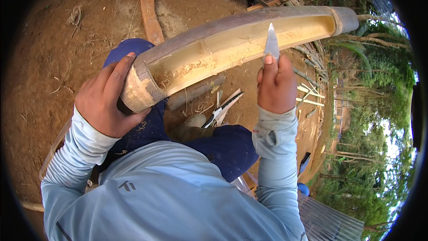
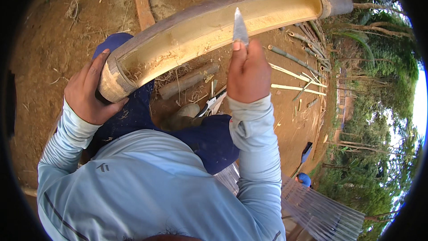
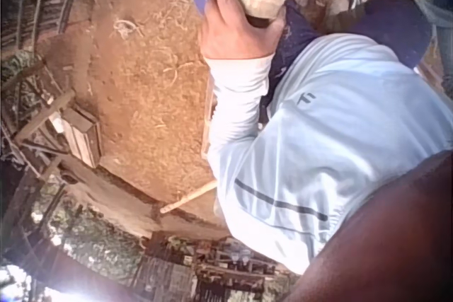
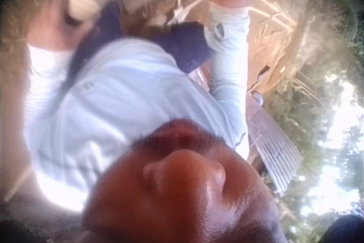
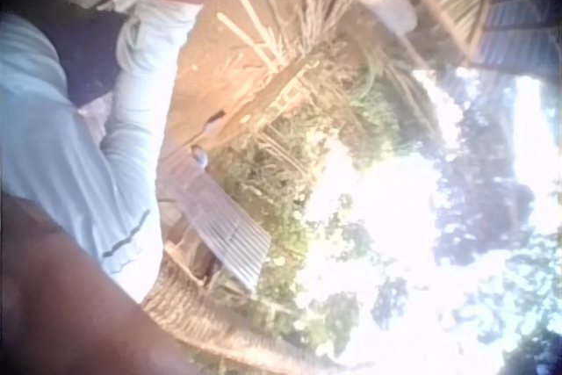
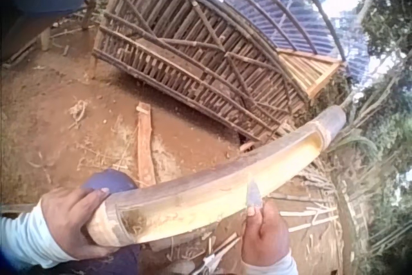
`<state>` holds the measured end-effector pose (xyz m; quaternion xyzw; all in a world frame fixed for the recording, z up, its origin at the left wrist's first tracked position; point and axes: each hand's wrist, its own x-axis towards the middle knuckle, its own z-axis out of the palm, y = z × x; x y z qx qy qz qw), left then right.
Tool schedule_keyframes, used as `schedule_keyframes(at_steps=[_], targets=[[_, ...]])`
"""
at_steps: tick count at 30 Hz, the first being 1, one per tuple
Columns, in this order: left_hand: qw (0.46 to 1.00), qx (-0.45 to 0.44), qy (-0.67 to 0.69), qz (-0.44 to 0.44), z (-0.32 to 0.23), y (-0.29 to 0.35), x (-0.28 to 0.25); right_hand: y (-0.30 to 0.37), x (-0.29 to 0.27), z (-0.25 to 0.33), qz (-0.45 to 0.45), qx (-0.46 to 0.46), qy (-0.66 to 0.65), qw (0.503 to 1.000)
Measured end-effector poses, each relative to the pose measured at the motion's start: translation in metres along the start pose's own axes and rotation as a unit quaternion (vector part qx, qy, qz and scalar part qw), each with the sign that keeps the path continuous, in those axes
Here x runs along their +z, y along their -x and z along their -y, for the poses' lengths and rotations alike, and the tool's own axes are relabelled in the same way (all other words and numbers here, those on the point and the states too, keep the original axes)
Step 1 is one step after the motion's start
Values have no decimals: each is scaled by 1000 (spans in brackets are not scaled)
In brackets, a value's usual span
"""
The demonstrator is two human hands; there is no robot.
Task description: The person is seated on the ground, holding a long bamboo pole between their legs. They use a knife to scrape and carve the surface of the bamboo, removing thin strips of material. The person rotates the pole to work on different sections.
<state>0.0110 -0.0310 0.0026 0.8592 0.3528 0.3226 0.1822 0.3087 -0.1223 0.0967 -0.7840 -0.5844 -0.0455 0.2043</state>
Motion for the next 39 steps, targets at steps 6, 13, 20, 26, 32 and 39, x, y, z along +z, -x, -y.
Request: schedule_keyframes(at_steps=[6,13,20,26,32,39], targets=[[1000,-7,2,5,1,1,0,24,16,26,64,-25,-49,996],[1000,-5,2,10,1,0,1,37,33,33,20,-40,-52,998],[1000,-4,1,16,4,1,0,30,27,39,38,-41,-53,997],[999,-14,7,29,3,1,-3,24,25,36,55,-12,-59,997],[1000,-12,8,23,4,-2,-1,39,33,45,108,-28,-75,991],[1000,-9,-8,28,5,0,-1,46,43,51,62,-31,-75,995]])
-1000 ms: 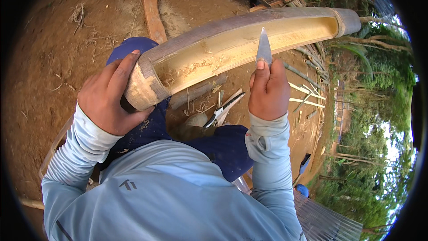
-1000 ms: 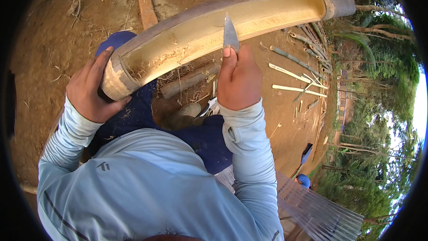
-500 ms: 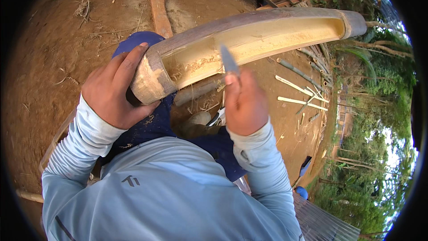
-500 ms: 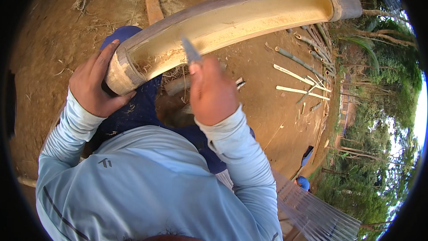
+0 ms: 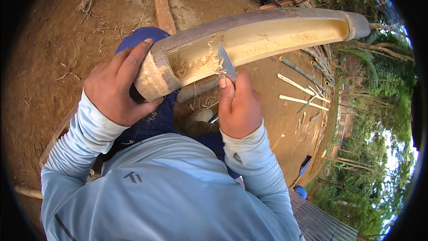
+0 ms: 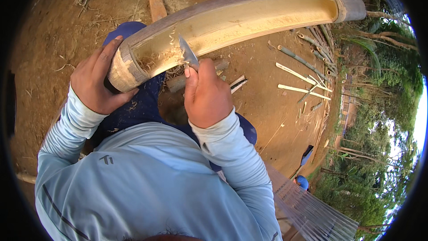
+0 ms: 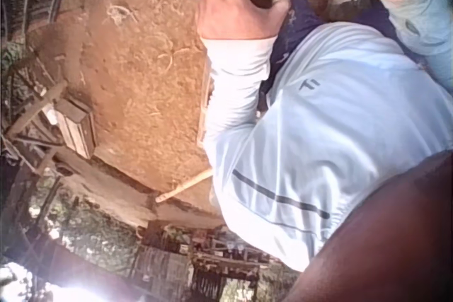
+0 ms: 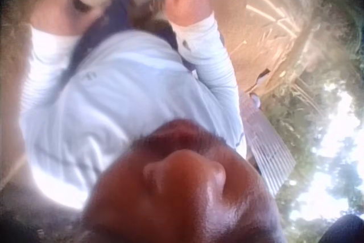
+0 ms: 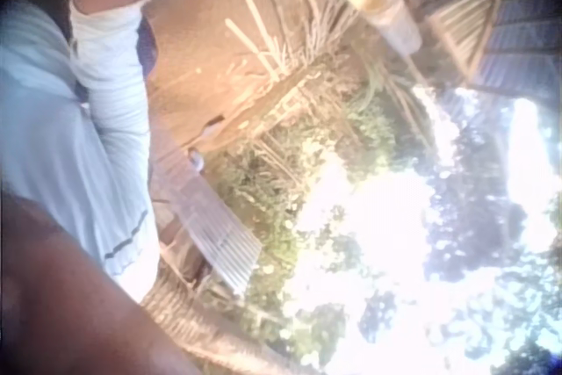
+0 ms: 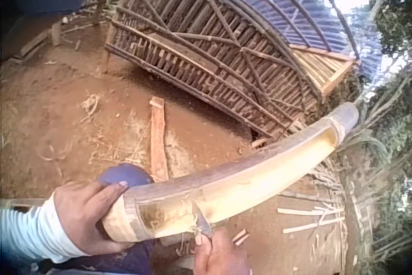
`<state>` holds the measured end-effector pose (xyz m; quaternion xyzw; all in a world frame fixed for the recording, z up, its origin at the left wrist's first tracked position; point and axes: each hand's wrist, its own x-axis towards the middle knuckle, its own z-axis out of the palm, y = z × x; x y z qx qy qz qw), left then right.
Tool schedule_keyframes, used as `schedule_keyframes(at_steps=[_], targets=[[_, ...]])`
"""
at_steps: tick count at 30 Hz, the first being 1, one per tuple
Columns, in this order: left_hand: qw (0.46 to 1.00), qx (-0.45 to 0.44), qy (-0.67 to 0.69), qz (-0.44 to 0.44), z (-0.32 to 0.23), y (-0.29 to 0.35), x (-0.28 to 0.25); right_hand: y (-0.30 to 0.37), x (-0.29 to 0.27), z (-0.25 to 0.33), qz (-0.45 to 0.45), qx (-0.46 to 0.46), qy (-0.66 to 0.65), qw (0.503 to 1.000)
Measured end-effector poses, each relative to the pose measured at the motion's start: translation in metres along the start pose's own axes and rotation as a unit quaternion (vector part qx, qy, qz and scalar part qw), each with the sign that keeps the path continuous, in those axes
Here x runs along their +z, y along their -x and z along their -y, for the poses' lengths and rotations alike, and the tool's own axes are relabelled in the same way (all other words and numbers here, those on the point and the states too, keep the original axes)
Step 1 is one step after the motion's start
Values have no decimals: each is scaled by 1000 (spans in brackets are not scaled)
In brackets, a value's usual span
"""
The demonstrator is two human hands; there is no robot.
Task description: The person is seated on the ground, holding a long bamboo pole between their legs. They use a knife to scrape and carve the surface of the bamboo, removing thin strips of material. The person rotates the pole to work on different sections.
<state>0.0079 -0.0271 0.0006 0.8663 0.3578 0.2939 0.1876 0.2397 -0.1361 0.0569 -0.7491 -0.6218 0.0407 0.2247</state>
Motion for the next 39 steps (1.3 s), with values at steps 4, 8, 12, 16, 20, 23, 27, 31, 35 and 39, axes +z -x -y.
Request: schedule_keyframes(at_steps=[4,8,12,16,20,23,27,31,35,39], targets=[[1000,-4,16,-11,0,2,1,-19,-23,-7,3,69,0,998],[1000,0,1,-12,0,2,3,10,11,8,31,-9,-18,999],[1000,-4,14,-21,0,1,2,-10,-13,-5,52,39,-7,998],[1000,-10,16,13,-1,-1,0,12,11,13,18,5,-9,1000],[1000,-10,14,-4,0,1,1,-5,-3,-4,48,18,-26,998],[1000,-14,14,-2,0,2,1,-2,1,-8,4,36,-15,999],[1000,-7,9,-6,0,1,1,14,16,13,124,-32,-60,990],[1000,-16,12,11,2,0,-2,-6,4,-5,13,28,-47,998],[999,-13,27,16,4,-1,1,22,26,11,57,-48,-36,997],[999,-19,34,26,4,-1,0,6,13,8,31,69,-76,994]])
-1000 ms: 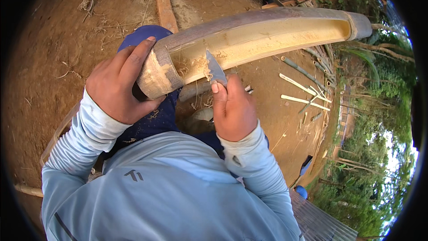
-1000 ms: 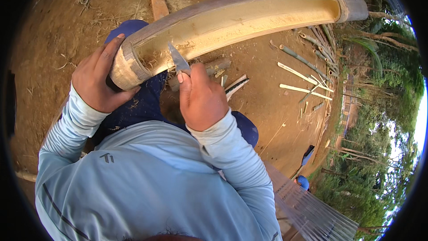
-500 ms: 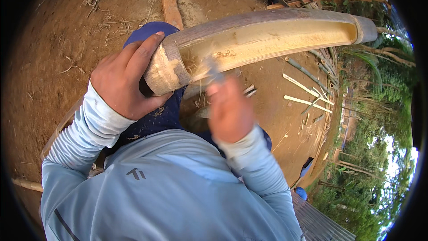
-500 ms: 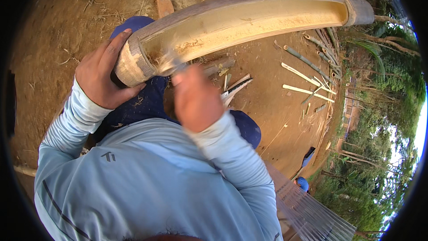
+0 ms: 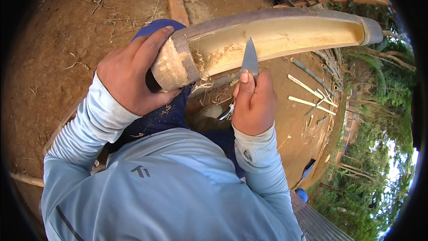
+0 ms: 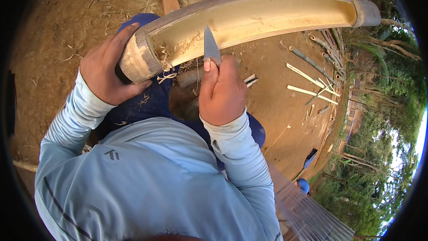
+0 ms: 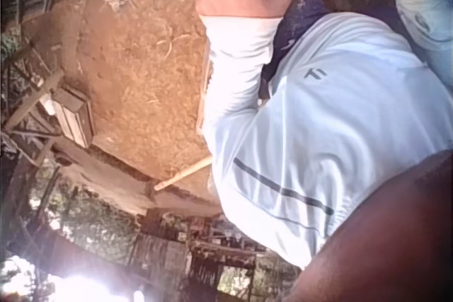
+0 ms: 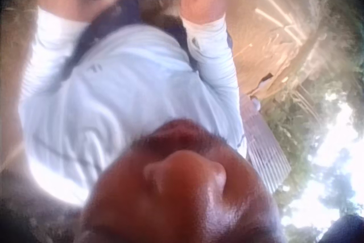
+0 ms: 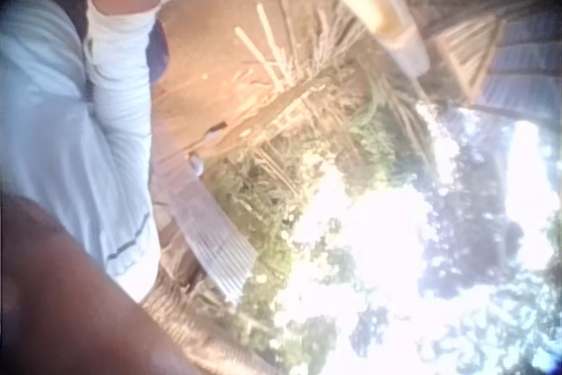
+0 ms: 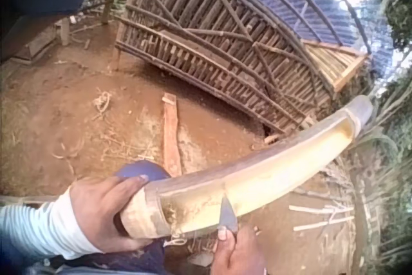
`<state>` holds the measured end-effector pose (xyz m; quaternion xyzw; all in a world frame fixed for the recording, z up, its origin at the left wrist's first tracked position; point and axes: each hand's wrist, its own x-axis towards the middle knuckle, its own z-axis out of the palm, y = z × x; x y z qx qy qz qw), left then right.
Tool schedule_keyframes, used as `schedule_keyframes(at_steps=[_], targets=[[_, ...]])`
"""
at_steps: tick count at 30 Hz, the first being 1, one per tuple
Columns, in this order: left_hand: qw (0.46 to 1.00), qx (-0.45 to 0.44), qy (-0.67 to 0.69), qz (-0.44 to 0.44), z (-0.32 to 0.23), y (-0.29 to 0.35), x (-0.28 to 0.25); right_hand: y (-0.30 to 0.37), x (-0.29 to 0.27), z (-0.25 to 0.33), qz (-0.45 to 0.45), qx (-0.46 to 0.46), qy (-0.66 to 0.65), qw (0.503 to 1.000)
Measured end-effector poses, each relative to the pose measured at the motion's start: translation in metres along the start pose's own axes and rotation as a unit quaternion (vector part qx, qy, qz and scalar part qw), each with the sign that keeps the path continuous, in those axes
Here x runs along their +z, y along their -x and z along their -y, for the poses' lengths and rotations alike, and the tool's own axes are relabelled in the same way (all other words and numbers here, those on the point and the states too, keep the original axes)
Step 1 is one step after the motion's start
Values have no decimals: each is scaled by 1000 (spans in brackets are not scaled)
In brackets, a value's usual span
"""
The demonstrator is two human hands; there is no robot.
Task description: The person is seated on the ground, holding a long bamboo pole between their legs. They use a knife to scrape and carve the surface of the bamboo, removing thin strips of material. The person rotates the pole to work on different sections.
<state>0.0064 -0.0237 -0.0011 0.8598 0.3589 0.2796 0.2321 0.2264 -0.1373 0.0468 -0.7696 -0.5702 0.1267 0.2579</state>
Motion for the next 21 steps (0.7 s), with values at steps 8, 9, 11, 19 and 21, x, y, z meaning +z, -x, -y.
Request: schedule_keyframes(at_steps=[8,9,11,19,21], targets=[[999,-3,31,8,4,-4,-2,23,11,-9,48,94,-230,968],[999,0,44,8,6,-4,-2,25,11,-17,-6,102,-325,940],[998,-1,56,16,9,-7,-4,23,18,-31,-72,17,-356,932],[996,9,87,7,14,-11,-5,-2,18,1,37,-118,-207,971],[996,19,83,-1,13,-11,-5,-14,17,10,59,-143,-178,972]])
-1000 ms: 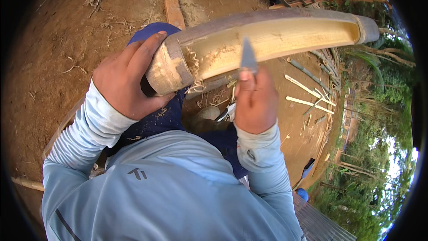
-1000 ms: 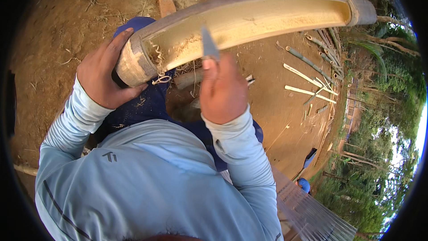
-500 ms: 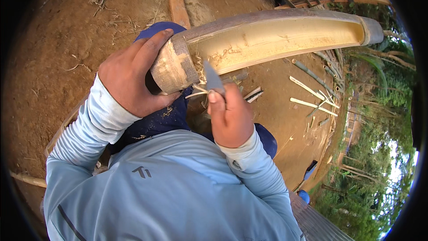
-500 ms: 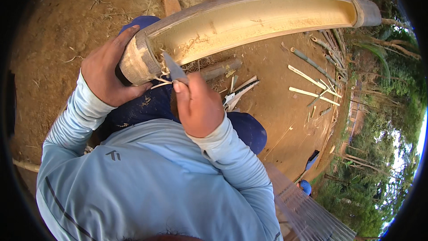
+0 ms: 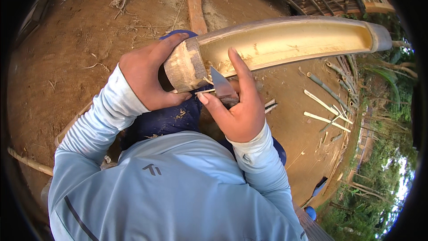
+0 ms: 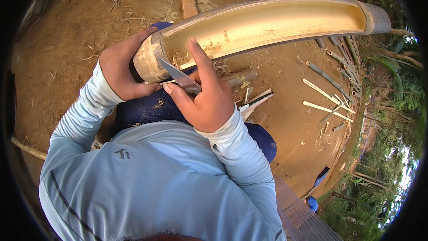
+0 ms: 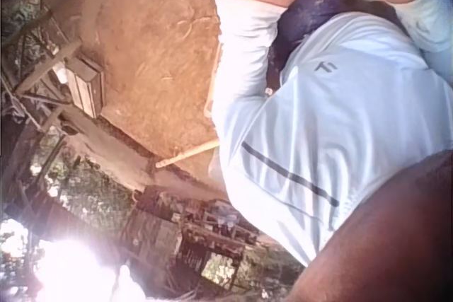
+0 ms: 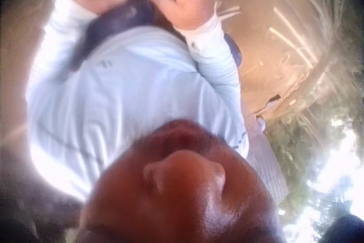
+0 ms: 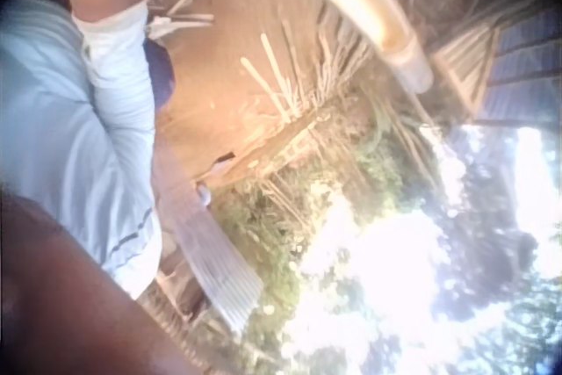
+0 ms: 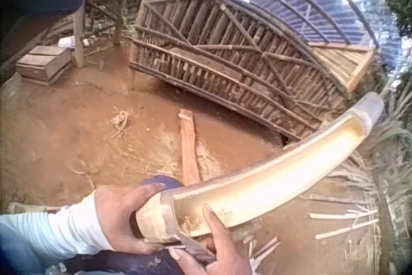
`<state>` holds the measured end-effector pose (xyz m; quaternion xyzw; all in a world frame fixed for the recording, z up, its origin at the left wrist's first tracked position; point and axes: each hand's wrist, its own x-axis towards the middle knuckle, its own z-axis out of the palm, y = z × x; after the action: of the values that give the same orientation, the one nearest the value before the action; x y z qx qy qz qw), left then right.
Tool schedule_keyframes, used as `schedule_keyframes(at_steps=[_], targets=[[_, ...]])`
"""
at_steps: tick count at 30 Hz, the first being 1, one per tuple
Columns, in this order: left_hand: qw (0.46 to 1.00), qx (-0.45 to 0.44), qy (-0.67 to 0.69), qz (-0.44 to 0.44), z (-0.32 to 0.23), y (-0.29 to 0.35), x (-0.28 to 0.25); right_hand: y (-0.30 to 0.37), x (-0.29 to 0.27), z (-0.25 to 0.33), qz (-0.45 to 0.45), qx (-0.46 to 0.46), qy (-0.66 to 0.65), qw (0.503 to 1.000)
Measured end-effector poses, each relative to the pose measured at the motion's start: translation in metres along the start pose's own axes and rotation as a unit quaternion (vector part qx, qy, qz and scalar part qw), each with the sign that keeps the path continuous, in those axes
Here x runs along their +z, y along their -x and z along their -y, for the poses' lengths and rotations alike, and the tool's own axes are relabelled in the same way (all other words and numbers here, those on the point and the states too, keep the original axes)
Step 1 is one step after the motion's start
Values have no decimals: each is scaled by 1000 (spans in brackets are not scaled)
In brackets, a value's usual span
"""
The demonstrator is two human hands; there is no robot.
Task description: The person is seated on the ground, holding a long bamboo pole between their legs. They use a knife to scrape and carve the surface of the bamboo, removing thin strips of material. The person rotates the pole to work on different sections.
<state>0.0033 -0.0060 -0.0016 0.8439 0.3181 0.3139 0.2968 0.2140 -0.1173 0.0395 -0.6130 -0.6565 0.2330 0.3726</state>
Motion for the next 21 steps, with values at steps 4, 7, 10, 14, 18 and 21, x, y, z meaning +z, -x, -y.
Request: schedule_keyframes(at_steps=[4,7,10,14,18,21], targets=[[1000,-21,-20,-3,-4,3,1,-13,-4,4,74,-8,35,997],[999,-23,-22,7,-6,2,1,-2,-1,-3,-22,-14,8,1000],[1000,-5,-20,-5,-2,3,2,17,-10,-8,-38,8,-60,997],[999,-29,13,25,-1,0,-3,69,-26,-45,-139,113,-147,973],[998,-33,28,37,0,-3,-4,107,-57,-95,-205,234,8,950],[999,-19,20,29,-1,-3,-4,118,-65,-110,-217,179,102,954]])
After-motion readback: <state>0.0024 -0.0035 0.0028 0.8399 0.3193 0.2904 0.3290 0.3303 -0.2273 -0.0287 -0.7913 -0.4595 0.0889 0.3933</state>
